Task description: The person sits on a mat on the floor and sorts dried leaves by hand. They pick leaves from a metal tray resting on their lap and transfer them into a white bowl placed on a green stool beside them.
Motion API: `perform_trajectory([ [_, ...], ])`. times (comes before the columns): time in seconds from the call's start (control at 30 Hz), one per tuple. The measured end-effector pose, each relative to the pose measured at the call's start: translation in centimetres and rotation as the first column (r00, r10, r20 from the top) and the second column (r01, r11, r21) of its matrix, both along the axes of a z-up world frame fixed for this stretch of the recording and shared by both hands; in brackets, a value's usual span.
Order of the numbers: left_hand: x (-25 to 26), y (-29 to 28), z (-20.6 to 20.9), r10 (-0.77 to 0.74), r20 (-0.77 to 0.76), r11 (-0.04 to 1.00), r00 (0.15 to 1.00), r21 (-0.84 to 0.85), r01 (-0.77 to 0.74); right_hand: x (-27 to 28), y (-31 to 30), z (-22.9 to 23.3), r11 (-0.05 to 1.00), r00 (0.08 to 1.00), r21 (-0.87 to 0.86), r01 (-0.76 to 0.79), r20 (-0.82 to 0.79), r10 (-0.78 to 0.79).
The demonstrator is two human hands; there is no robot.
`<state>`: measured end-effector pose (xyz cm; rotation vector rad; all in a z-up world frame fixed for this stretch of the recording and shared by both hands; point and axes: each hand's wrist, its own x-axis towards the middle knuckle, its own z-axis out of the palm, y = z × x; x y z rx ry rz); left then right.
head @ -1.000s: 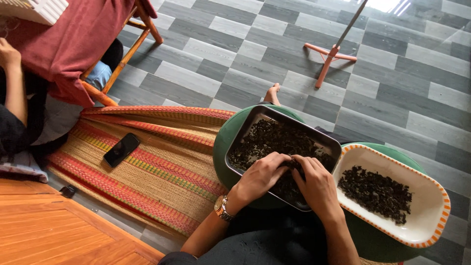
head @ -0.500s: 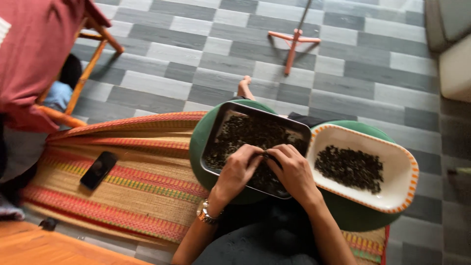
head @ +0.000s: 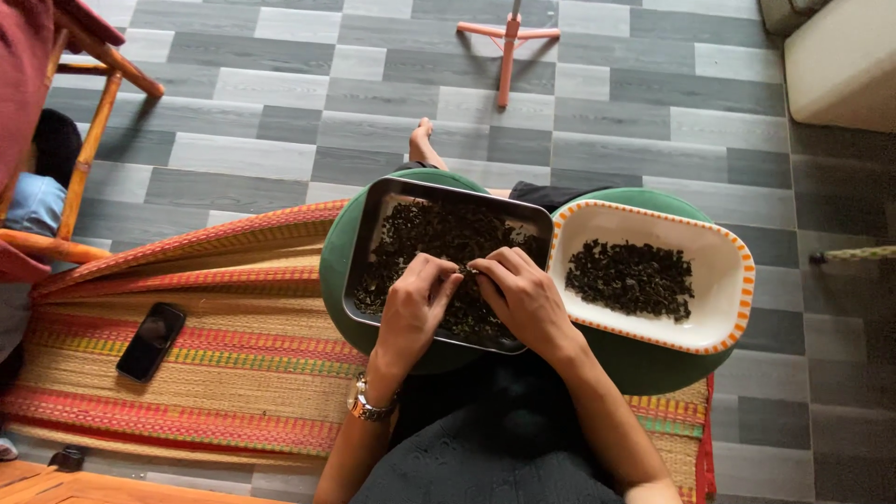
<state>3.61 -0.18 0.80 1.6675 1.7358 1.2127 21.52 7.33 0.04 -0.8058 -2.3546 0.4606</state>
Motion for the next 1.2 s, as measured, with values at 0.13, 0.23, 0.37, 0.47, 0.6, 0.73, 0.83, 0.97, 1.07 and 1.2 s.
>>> perform_trajectory([
  [0.13, -0.1, 0.1, 0.5, -0.007, 0.044, 1.000, 0.999, -0.017, 0.007, -0.1, 0.0, 0.5, 1.000, 1.000, 0.004, -0.004, -0.013, 0.004],
  [0.23, -0.1, 0.0, 0.4, 0.005, 0.036, 1.000, 0.999, -0.018, -0.005, -0.1, -0.1, 0.6, 1.000, 1.000, -0.009, -0.001, -0.020, 0.001],
  [0.37, -0.1, 0.0, 0.4, 0.013, 0.021, 1.000, 1.000, 0.000, -0.013, -0.2, -0.1, 0.6, 0.999, 0.998, -0.005, 0.040, 0.039, -0.039],
  [0.47, 0.0, -0.2, 0.1, 0.029, -0.020, 0.999, 0.999, -0.021, -0.030, -0.6, -0.1, 0.9, 0.995, 0.982, 0.054, 0.081, 0.167, -0.089],
  [0.6, -0.2, -0.2, -0.3, 0.040, -0.176, 0.997, 0.984, -0.065, -0.052, -1.4, -0.1, 0.9, 0.985, 0.897, 0.137, 0.102, 0.416, -0.151],
  [0.73, 0.1, 0.0, -1.0, 0.045, -0.294, 0.995, 0.955, -0.074, -0.070, -1.0, 0.3, -0.5, 0.990, 0.887, 0.129, 0.056, 0.449, -0.109],
  [0.83, 0.3, 0.0, -1.6, 0.002, -0.333, 0.989, 0.943, -0.141, -0.051, -0.4, 0.5, -1.5, 0.995, 0.908, 0.100, -0.005, 0.418, -0.037],
  [0.97, 0.2, 0.1, -2.2, -0.064, -0.344, 0.990, 0.937, -0.141, 0.016, -0.3, 0.5, -1.5, 0.996, 0.923, 0.087, -0.027, 0.384, -0.008],
  [1.07, 0.1, 0.0, -2.1, -0.106, -0.321, 0.987, 0.941, -0.147, 0.061, -0.2, 0.5, -1.6, 0.998, 0.930, 0.057, -0.030, 0.367, 0.007],
  [1.2, 0.1, 0.1, -1.1, -0.129, -0.247, 0.987, 0.961, -0.125, 0.100, -0.2, 0.5, -1.0, 0.998, 0.959, 0.062, -0.029, 0.283, 0.011],
])
